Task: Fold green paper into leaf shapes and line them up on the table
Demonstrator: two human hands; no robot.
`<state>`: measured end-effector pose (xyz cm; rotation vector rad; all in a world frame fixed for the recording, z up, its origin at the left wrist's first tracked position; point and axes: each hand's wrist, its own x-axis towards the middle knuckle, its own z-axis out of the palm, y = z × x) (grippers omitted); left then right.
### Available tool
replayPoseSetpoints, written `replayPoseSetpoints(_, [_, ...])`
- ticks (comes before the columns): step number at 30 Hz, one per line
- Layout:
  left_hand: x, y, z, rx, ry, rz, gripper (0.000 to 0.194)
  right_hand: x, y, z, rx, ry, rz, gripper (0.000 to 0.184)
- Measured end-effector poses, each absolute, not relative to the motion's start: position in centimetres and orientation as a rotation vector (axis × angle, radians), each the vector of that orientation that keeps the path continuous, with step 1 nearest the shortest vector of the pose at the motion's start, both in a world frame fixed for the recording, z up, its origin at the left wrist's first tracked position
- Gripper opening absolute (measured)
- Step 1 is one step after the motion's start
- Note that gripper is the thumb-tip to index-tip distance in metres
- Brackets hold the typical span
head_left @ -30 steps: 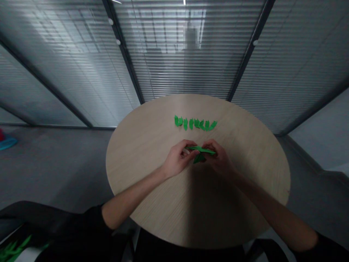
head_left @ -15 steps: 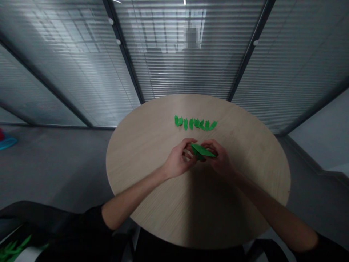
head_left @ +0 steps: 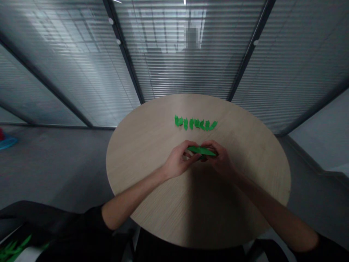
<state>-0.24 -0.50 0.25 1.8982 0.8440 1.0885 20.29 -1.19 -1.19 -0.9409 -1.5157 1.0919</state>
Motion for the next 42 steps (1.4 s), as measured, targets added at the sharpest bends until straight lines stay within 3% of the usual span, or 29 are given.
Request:
replayPoseSetpoints(5, [-0.38, -0.45, 0.00, 1.921, 0.883, 1.088, 0.041, 20.03, -1.10, -1.10, -0.948, -1.499, 1.070, 0.022])
replayPoseSetpoints(15, [-0.30, -0.39, -0.08, 1.934, 0.883, 1.118, 0.016, 20.46, -1.15, -1.31, -0.920, -1.704, 0.864, 0.020])
replayPoseSetpoints(19, [-0.36, -0.25, -0.34, 2.042, 0.925, 1.125, 0.021, 20.46, -1.09, -1.16, -0.838, -1.746, 0.731, 0.016])
replayPoseSetpoints(27, [-0.30, -0.09, -0.76, 1.887, 0.925, 1.143, 0.013, 20.34, -1.30, -0.77, -0.811, -1.725, 0.778, 0.009])
replayPoseSetpoints(33, [0.22, -0.02, -0.50, 1.475, 0.785, 1.109, 0.023, 20.45, -1.46, -0.65, -0.881, -1.670, 0.785, 0.009])
replayPoseSetpoints(42, [0.12, -0.21, -0.47, 1.502, 0.792, 1.177, 0.023, 20.15, -1.56, -0.69, -0.916, -1.627, 0.828, 0.015])
